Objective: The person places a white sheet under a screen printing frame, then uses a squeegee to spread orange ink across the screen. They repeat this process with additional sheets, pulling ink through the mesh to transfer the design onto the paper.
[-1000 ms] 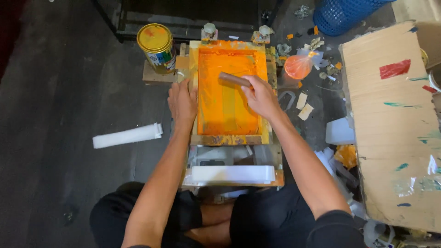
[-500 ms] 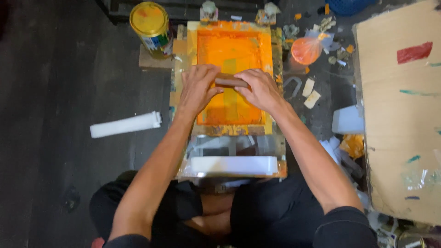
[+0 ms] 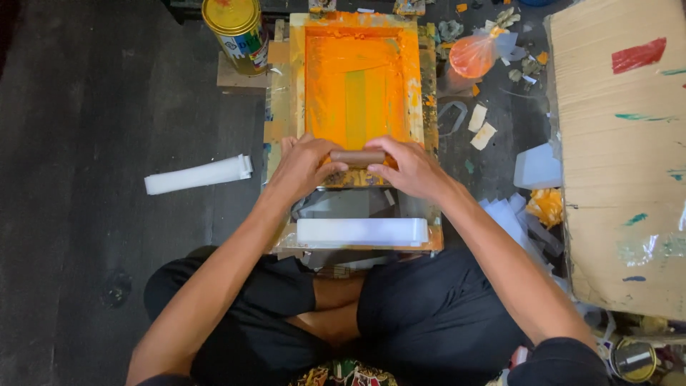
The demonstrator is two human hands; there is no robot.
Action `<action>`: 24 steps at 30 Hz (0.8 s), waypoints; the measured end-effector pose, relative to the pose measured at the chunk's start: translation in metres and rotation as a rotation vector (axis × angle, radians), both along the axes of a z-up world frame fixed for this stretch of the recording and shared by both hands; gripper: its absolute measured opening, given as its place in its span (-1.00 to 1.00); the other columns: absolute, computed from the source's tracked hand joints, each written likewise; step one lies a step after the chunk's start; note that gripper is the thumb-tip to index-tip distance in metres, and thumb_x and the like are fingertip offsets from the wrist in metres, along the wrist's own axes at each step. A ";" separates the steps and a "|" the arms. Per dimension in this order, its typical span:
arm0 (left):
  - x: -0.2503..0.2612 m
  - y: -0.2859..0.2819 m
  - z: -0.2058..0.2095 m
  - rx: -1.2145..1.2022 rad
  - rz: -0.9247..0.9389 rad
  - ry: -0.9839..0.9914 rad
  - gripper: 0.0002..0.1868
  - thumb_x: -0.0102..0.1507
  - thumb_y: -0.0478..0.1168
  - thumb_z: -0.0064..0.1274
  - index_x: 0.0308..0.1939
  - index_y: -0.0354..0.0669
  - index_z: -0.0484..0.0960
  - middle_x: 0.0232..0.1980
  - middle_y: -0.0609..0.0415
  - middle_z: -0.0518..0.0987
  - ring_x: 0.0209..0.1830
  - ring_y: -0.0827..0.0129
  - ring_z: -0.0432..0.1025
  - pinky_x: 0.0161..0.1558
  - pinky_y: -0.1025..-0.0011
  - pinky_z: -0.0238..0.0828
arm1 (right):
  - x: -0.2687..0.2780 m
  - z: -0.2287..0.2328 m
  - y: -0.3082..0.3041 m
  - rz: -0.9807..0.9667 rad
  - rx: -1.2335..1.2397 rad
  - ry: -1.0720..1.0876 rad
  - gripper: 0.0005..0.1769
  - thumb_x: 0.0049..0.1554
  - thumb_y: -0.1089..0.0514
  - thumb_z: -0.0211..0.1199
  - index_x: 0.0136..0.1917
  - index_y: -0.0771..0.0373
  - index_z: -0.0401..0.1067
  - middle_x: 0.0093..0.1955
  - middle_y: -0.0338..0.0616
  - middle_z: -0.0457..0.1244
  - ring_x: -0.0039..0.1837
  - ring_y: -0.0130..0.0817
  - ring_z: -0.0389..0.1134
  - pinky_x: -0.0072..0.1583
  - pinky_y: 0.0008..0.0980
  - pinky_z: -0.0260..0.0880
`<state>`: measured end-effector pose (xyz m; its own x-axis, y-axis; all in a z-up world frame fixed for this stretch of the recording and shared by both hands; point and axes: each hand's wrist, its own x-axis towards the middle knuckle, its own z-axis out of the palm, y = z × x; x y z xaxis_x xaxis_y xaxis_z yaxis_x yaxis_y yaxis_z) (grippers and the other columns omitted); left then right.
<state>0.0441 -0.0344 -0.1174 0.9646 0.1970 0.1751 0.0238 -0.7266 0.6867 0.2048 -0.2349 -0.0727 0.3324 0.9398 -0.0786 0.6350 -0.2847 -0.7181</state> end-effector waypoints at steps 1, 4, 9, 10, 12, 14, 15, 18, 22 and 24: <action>0.006 0.007 -0.012 0.000 0.003 0.000 -0.72 0.33 0.01 0.19 0.05 0.04 0.64 -0.29 0.18 0.58 -0.15 0.26 0.37 0.04 0.24 -0.05 | 0.006 -0.012 0.001 0.003 0.000 0.000 -0.60 0.23 0.16 0.29 0.32 0.18 0.39 0.11 0.16 0.38 0.17 0.25 0.40 0.08 0.10 0.45; 0.028 0.029 -0.039 -0.014 0.067 0.145 -0.44 0.26 -0.10 0.28 0.32 0.16 0.46 -0.18 0.28 0.61 -0.03 0.28 0.38 0.06 0.26 -0.09 | 0.026 -0.032 0.012 -0.082 -0.015 -0.002 -0.48 0.20 0.11 0.34 0.40 0.07 0.30 0.07 0.10 0.34 0.17 0.16 0.41 0.06 -0.01 0.47; 0.068 0.057 -0.019 -0.109 0.084 0.286 -0.35 0.22 -0.31 0.21 0.38 0.11 0.38 -0.17 0.32 0.63 0.07 0.24 0.38 0.13 0.19 -0.08 | 0.062 -0.020 0.050 -0.180 -0.129 0.094 -0.30 0.10 0.18 0.41 0.46 0.17 0.25 0.14 0.22 0.33 0.24 0.12 0.39 0.19 -0.01 0.40; 0.082 0.068 -0.033 -0.110 0.083 0.288 -0.35 0.22 -0.31 0.21 0.38 0.11 0.38 -0.17 0.32 0.63 0.07 0.24 0.38 0.13 0.19 -0.08 | 0.072 -0.021 0.059 -0.181 -0.130 0.096 -0.30 0.10 0.18 0.41 0.46 0.17 0.25 0.14 0.22 0.33 0.24 0.12 0.39 0.19 -0.01 0.40; 0.108 0.087 -0.062 -0.025 0.152 0.238 -0.76 0.24 -0.20 0.13 -0.01 0.14 0.58 -0.19 0.29 0.65 0.06 0.16 0.43 0.09 0.07 0.00 | 0.089 -0.022 0.075 -0.163 -0.068 0.000 -0.28 0.09 0.21 0.43 0.46 0.22 0.24 0.12 0.28 0.33 0.23 0.27 0.37 0.19 0.09 0.39; 0.117 0.087 -0.031 -0.014 0.223 0.189 -0.79 0.28 -0.19 0.09 0.01 0.15 0.59 -0.15 0.24 0.64 0.06 0.15 0.42 0.09 0.10 0.02 | 0.111 -0.031 0.090 -0.165 0.005 -0.085 -0.29 0.09 0.19 0.45 0.45 0.18 0.26 0.13 0.26 0.34 0.22 0.26 0.37 0.18 0.09 0.39; 0.120 0.086 -0.016 -0.001 0.294 0.139 -0.81 0.32 -0.18 0.05 0.02 0.15 0.60 -0.11 0.19 0.63 0.06 0.14 0.40 0.09 0.13 0.04 | 0.121 -0.035 0.097 -0.165 0.080 -0.171 -0.30 0.10 0.18 0.47 0.45 0.14 0.28 0.14 0.24 0.35 0.21 0.26 0.38 0.18 0.09 0.39; 0.123 0.080 -0.006 0.015 0.298 0.020 -0.75 0.22 -0.33 0.22 -0.08 0.06 0.57 -0.14 0.17 0.64 0.04 0.15 0.40 0.16 0.14 -0.02 | 0.122 -0.039 0.108 -0.146 0.210 -0.241 -0.66 0.15 0.27 0.39 0.19 0.17 0.44 -0.06 0.09 0.37 0.08 0.25 0.42 0.05 0.00 0.43; 0.103 0.072 -0.022 0.065 0.273 -0.001 -0.71 0.20 -0.36 0.23 -0.08 0.06 0.55 -0.16 0.10 0.64 0.00 0.16 0.41 0.15 0.13 0.01 | 0.101 -0.045 0.089 -0.104 0.214 -0.288 -0.69 0.13 0.37 0.30 0.13 0.14 0.43 -0.16 0.03 0.37 -0.01 0.18 0.43 0.00 -0.02 0.44; 0.083 0.060 -0.017 0.128 0.201 -0.027 -0.70 0.22 -0.33 0.22 -0.03 0.07 0.54 -0.15 0.07 0.63 -0.01 0.11 0.42 0.09 0.12 0.04 | 0.077 -0.031 0.071 -0.053 0.219 -0.323 -0.71 0.14 0.35 0.29 0.11 0.14 0.38 -0.18 0.11 0.36 -0.02 0.24 0.43 -0.06 0.08 0.41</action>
